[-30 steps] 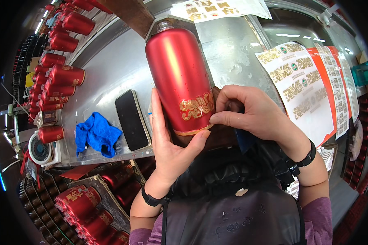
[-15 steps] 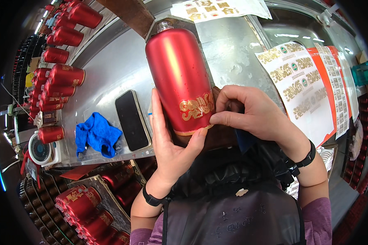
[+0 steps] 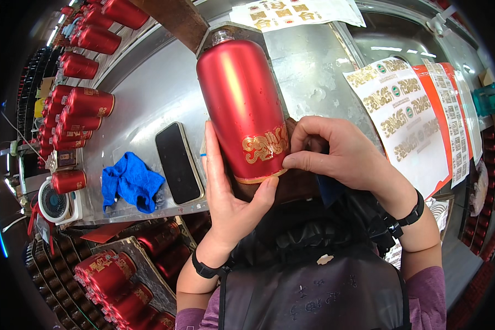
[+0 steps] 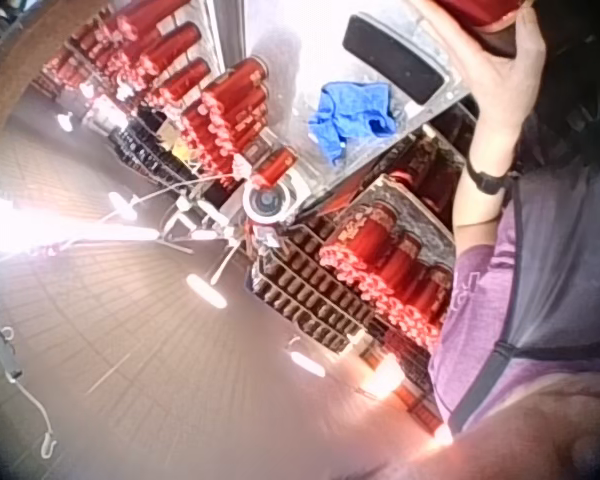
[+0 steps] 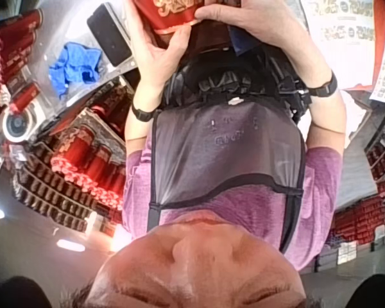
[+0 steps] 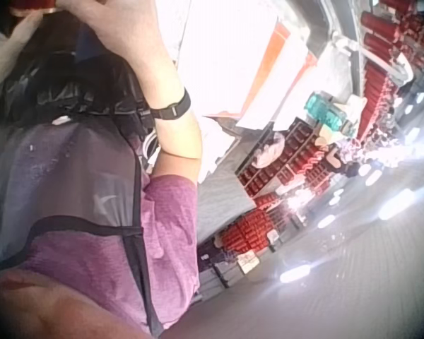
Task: Applying decorative labels and seals to red metal liquor bottles on an assembly line.
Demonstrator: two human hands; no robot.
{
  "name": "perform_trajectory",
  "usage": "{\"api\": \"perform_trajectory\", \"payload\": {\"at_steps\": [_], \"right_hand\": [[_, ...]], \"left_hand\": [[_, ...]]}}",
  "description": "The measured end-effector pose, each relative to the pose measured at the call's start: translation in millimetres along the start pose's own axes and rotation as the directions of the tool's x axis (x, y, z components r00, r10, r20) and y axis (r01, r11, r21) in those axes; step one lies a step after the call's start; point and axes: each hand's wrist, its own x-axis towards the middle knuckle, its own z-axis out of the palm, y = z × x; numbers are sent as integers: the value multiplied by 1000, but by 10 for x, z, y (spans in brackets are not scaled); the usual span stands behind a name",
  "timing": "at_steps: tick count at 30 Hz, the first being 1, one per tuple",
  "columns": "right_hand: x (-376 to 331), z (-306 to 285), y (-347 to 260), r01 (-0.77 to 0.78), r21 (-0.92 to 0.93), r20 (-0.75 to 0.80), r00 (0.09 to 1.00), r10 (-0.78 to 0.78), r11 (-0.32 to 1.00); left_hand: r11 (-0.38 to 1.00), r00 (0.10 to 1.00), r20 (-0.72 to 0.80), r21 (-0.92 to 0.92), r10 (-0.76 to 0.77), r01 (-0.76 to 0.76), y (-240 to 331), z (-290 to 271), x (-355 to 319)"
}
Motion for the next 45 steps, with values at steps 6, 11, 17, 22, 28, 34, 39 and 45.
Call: {"api": "perform_trajectory", "payload": {"at_steps": [6, 11, 17, 22, 28, 34, 39, 45], "right_hand": [[-1, 1, 4, 12, -7, 0, 1000, -12, 1000], [-1, -2, 10, 17, -8, -5, 1000, -17, 1000], [0, -4, 12, 7, -32, -3, 1000, -7, 999], [-5, 6, 16, 10, -14, -7, 1000, -10, 1000], [-7, 5, 11, 20, -31, -7, 1000, -20, 999], [-11, 3, -3, 5, -32, -9, 1000, -5, 999], [-18, 4, -2, 3, -46, -12, 1000, -4, 999], [-82, 5, 9, -35, 91, 1, 999, 35, 995]], "left_hand": [[1000, 999, -51, 8, -5, 6, 48, 37, 9], [1000, 1000, -22, -6, 20, -20, -50, -3, -12], [1000, 1000, -21, -10, -14, 14, 15, -2, 3], [995, 996, -56, -79, -69, 65, 48, 32, -6], [974, 993, -89, -220, -80, 58, -27, 41, -15], [990, 994, -51, -111, -92, 86, 62, 50, -3], [999, 999, -31, -30, -36, 35, 56, 32, -7], [930, 991, 13, -343, -135, 131, 39, -4, -24]]}}
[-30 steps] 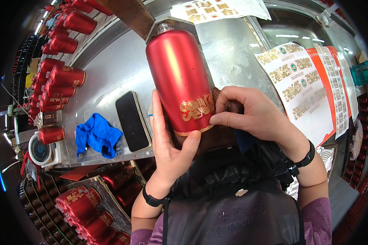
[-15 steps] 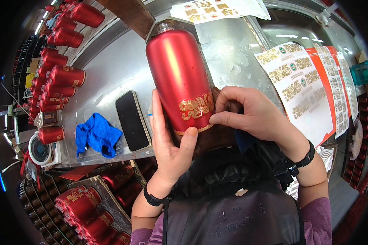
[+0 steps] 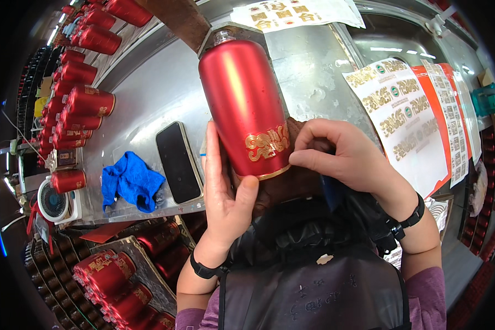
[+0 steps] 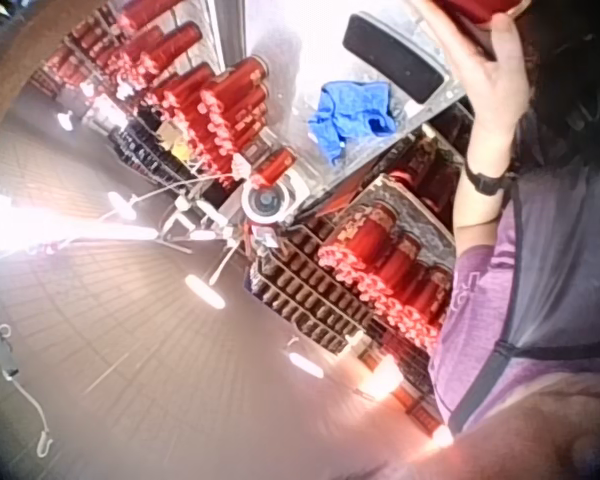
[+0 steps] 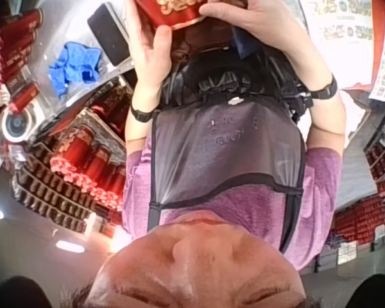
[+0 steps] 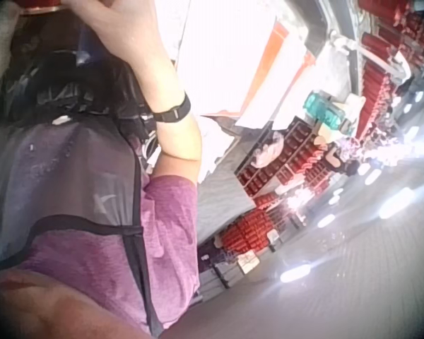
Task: Applying decorative labels and seals to red metal liquor bottles on an assembly line.
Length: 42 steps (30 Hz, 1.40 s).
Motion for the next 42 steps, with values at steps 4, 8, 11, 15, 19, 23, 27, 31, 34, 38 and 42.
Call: {"api": "perform_trajectory", "payload": {"at_steps": [4, 8, 11, 15, 19, 23, 27, 31, 34, 38, 42], "right_hand": [[-91, 27, 33, 29, 182, -25, 999, -24, 983], [-190, 18, -55, -49, 270, 24, 999, 44, 962], [-249, 55, -86, -151, 367, 55, 988, 141, 918], [-268, 109, 3, 49, 592, 35, 996, -87, 805], [-269, 159, -57, 47, 644, 8, 998, -68, 764], [-272, 163, -88, 56, 632, 19, 996, -87, 773], [-300, 172, -71, 51, 667, -14, 998, -56, 743], [-331, 182, -73, 80, 718, -65, 997, -48, 692], [-336, 182, -75, 76, 692, -57, 997, -51, 718], [-360, 217, -93, 100, 683, -87, 995, -55, 724], [-371, 229, -92, 106, 664, -58, 994, -90, 740]], "left_hand": [[997, 998, 34, 47, 55, -57, -52, -30, 2], [989, 995, 57, 123, 79, -85, -62, -72, 9], [968, 995, 68, 233, 76, -90, -23, -97, -18], [978, 994, 84, 193, 67, -82, -34, -88, 1], [961, 992, 91, 254, 92, -112, -25, -98, -4], [963, 991, 83, 240, 104, -121, -38, -86, -11], [954, 988, 85, 264, 127, -145, -58, -96, -20], [959, 990, 43, 247, 131, -138, -74, -78, -47], [944, 983, 29, 274, 182, -183, -79, -68, -51], [921, 979, 14, 334, 205, -198, -72, -57, -74], [918, 976, -23, 345, 214, -193, -85, -42, -95]]}}
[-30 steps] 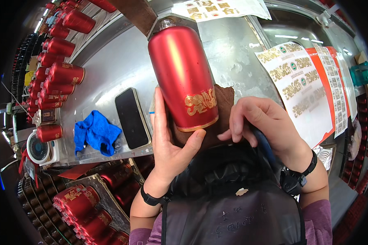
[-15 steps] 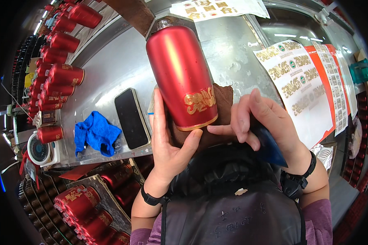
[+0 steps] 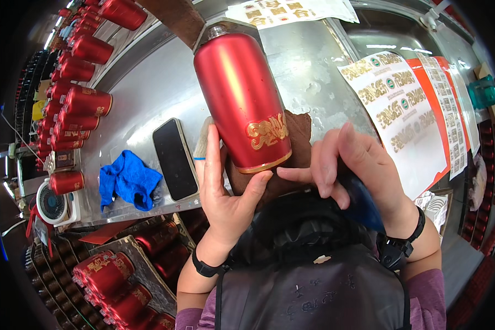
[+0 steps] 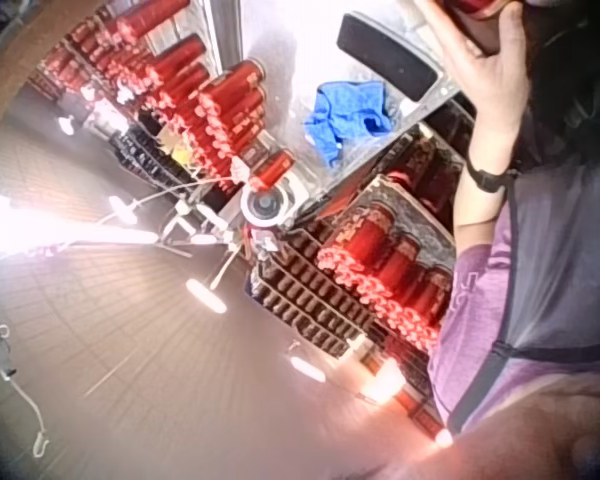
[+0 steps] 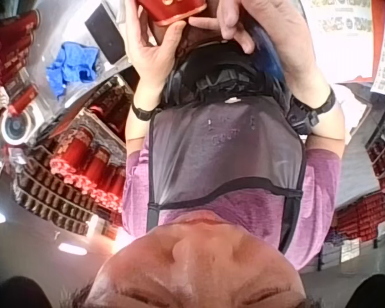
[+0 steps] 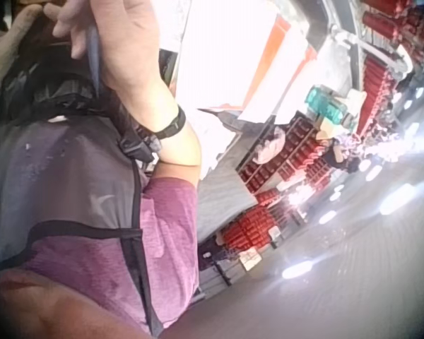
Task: Applying decorative labels and seals to red metal liquor bottles on an assembly line.
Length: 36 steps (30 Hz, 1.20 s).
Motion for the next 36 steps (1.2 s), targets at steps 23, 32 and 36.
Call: {"api": "perform_trajectory", "payload": {"at_steps": [23, 32, 36], "right_hand": [[-16, -7, 3, 50, -93, 93, 995, -41, 994], [-41, -289, -42, -367, -44, -290, 895, 339, 929], [-85, -379, 93, -211, -320, -56, 977, 204, 924]], "left_hand": [[998, 999, -23, 54, 39, -38, 25, 17, -6], [698, 861, 203, 513, 466, -499, 96, -214, -124], [647, 832, 244, 534, 498, -544, 112, -208, -106]]}}
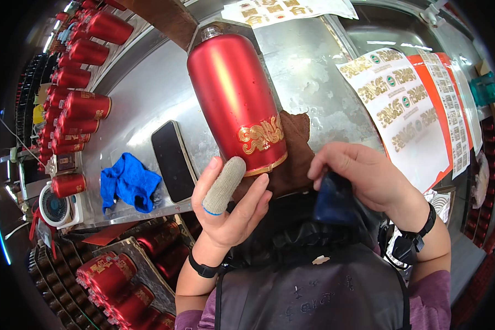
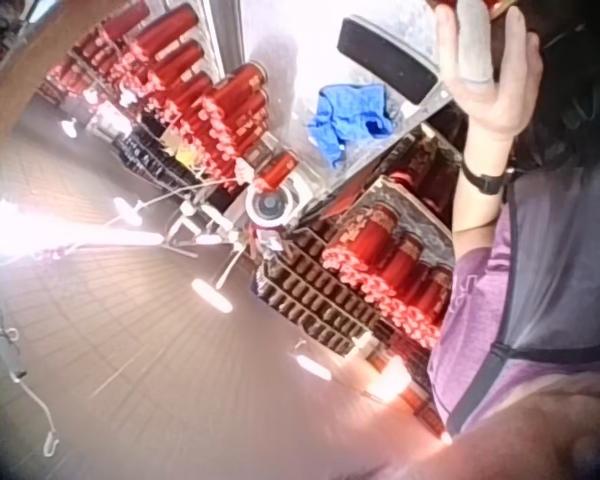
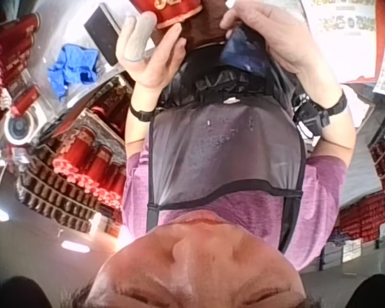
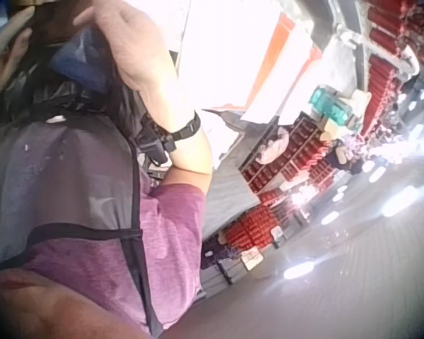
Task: Applying decorative labels and seals to red metal liquor bottles on an assembly line.
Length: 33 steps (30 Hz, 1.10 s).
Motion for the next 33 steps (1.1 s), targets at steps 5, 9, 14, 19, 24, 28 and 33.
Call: {"api": "perform_trajectory", "payload": {"at_steps": [5, 9, 14, 19, 24, 28, 33], "right_hand": [[-35, 63, -141, -71, 13, 84, 994, 69, 997], [-33, 80, -117, -43, 48, 64, 997, 40, 998], [-47, 73, -141, -68, 25, 80, 995, 66, 997], [-44, 40, -113, -28, 41, 43, 999, 26, 999], [-35, 45, -94, -12, 56, 34, 999, 10, 998], [-31, 51, -80, 12, 57, 12, 1000, -13, 998], [-6, 43, -100, -39, 91, 28, 999, 36, 995]], "left_hand": [[1000, 1000, 18, -9, 11, -11, -14, 32, 21], [1000, 1000, 24, -3, 9, -9, 2, 40, 62], [999, 999, 41, -37, -4, 5, -5, -5, 8], [999, 998, 47, -21, -31, 32, 8, 29, 64], [999, 999, 39, -46, -27, 29, 3, 42, 63], [999, 999, 35, -44, -25, 27, -2, 43, 69], [997, 999, 29, -63, -38, 39, 11, 33, 40]]}}
